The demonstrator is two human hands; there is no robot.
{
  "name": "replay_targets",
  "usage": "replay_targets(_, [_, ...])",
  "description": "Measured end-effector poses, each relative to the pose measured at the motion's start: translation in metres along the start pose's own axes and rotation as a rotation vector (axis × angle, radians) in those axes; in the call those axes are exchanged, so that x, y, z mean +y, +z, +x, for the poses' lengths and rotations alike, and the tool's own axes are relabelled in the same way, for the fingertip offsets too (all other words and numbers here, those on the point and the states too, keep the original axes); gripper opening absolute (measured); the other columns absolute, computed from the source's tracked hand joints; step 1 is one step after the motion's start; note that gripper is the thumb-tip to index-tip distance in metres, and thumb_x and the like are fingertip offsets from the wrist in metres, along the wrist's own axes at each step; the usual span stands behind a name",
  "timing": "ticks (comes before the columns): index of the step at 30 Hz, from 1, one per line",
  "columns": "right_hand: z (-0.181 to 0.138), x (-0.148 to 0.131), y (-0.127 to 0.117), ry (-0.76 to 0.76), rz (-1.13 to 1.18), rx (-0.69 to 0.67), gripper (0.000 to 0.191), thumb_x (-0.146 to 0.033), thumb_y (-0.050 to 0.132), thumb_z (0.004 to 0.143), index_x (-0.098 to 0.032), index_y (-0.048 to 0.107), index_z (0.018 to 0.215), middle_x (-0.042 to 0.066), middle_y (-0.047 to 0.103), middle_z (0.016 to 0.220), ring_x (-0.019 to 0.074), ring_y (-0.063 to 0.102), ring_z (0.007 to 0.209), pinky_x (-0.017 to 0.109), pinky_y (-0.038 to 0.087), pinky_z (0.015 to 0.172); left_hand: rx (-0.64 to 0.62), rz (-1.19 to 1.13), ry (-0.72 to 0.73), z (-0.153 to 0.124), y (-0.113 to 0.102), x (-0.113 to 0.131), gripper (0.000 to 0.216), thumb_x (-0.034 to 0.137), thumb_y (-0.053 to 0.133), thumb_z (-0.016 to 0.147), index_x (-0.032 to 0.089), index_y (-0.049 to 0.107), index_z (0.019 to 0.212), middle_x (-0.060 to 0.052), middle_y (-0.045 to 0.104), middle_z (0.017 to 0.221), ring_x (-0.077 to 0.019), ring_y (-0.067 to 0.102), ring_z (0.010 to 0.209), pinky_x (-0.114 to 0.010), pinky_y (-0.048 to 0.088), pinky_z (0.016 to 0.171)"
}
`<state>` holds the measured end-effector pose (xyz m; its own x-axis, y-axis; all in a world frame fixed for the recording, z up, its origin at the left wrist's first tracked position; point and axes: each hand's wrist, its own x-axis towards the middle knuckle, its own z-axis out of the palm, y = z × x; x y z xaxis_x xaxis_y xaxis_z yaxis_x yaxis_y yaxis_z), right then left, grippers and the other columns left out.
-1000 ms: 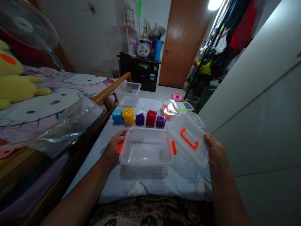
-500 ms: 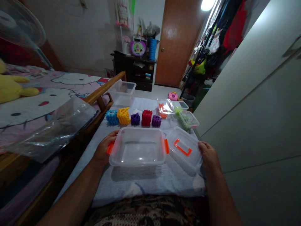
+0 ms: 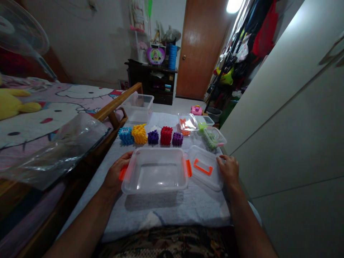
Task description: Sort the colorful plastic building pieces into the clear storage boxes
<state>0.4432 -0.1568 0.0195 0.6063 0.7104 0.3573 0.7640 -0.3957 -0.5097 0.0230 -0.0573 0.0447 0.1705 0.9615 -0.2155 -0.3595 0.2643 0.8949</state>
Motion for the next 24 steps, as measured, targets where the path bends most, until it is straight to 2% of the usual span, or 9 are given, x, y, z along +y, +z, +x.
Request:
replay_targets(2, [0.001, -0.006, 0.002, -0.088, -0.13, 0.034, 0.033, -0.037, 0.056, 0.081, -0.013, 0.074, 0.095, 0.02, 0.067, 0.098, 0.0338, 0.059, 0.099, 0.051, 0.042, 0.092, -0.006, 0.004, -0.006, 0.0, 0.0, 0.001, 0.039, 0.021, 0.075, 0.062, 0.016, 0.07, 0.1, -0.003, 0.075, 0.09, -0.0168, 0.068, 0.067, -0.023, 0.055, 0.061])
replay_targets(4, [0.004, -0.018, 0.002, -0.191, -0.121, -0.003, 0.031, -0.033, 0.056, 0.082, -0.014, 0.073, 0.1, 0.019, 0.066, 0.101, 0.033, 0.058, 0.1, 0.051, 0.042, 0.094, -0.009, 0.012, -0.003, -0.001, 0.001, 0.002, 0.036, 0.023, 0.076, 0.062, 0.016, 0.071, 0.097, -0.003, 0.075, 0.088, -0.0169, 0.068, 0.066, -0.024, 0.055, 0.061])
replay_targets(9, [0.02, -0.067, 0.003, -0.439, 0.123, -0.258, 0.026, -0.034, 0.058, 0.086, -0.017, 0.07, 0.101, 0.012, 0.067, 0.102, 0.0265, 0.061, 0.098, 0.043, 0.047, 0.091, 0.018, 0.017, 0.043, -0.001, 0.003, 0.006, 0.034, 0.03, 0.079, 0.064, 0.016, 0.07, 0.093, -0.002, 0.073, 0.083, -0.0157, 0.066, 0.064, -0.023, 0.052, 0.06])
replay_targets(13, [0.038, -0.098, 0.014, -0.527, 0.18, -0.379, 0.023, -0.032, 0.059, 0.086, -0.018, 0.069, 0.102, 0.01, 0.068, 0.101, 0.0239, 0.063, 0.095, 0.041, 0.049, 0.088, -0.003, 0.02, 0.053, 0.006, 0.003, 0.015, 0.039, 0.035, 0.078, 0.065, 0.018, 0.069, 0.099, -0.003, 0.072, 0.084, -0.0171, 0.065, 0.067, -0.026, 0.052, 0.062])
replay_targets(16, [0.052, -0.11, 0.031, -0.55, 0.18, -0.445, 0.024, -0.029, 0.06, 0.085, -0.018, 0.069, 0.105, 0.01, 0.069, 0.105, 0.0235, 0.064, 0.097, 0.042, 0.05, 0.089, 0.001, 0.108, 0.155, 0.011, 0.005, 0.026, 0.039, 0.033, 0.077, 0.068, 0.017, 0.072, 0.103, -0.006, 0.073, 0.098, -0.0204, 0.066, 0.082, -0.027, 0.053, 0.071])
replay_targets(18, [0.058, -0.117, 0.043, -0.588, 0.181, -0.463, 0.028, -0.026, 0.062, 0.084, -0.019, 0.067, 0.11, 0.011, 0.069, 0.112, 0.0247, 0.063, 0.103, 0.045, 0.048, 0.094, -0.027, 0.189, 0.228, 0.014, 0.009, 0.035, 0.034, 0.032, 0.076, 0.069, 0.016, 0.075, 0.1, -0.008, 0.072, 0.107, -0.0248, 0.064, 0.1, -0.028, 0.051, 0.084])
replay_targets(20, [0.063, -0.124, 0.056, -0.653, 0.178, -0.464, 0.036, -0.024, 0.064, 0.082, -0.019, 0.065, 0.117, 0.012, 0.067, 0.12, 0.0268, 0.06, 0.113, 0.048, 0.044, 0.101, -0.093, 0.266, 0.237, 0.017, 0.014, 0.043, 0.03, 0.031, 0.077, 0.07, 0.017, 0.077, 0.097, -0.009, 0.073, 0.109, -0.0288, 0.06, 0.112, -0.03, 0.047, 0.092])
replay_targets(24, [0.066, -0.135, 0.078, -0.726, 0.155, -0.457, 0.055, -0.023, 0.067, 0.077, -0.016, 0.056, 0.131, 0.016, 0.059, 0.133, 0.03, 0.053, 0.126, 0.05, 0.039, 0.107, -0.206, 0.396, 0.216, 0.024, 0.018, 0.045, 0.027, 0.032, 0.075, 0.071, 0.018, 0.079, 0.094, -0.009, 0.075, 0.104, -0.0309, 0.063, 0.108, -0.034, 0.046, 0.096])
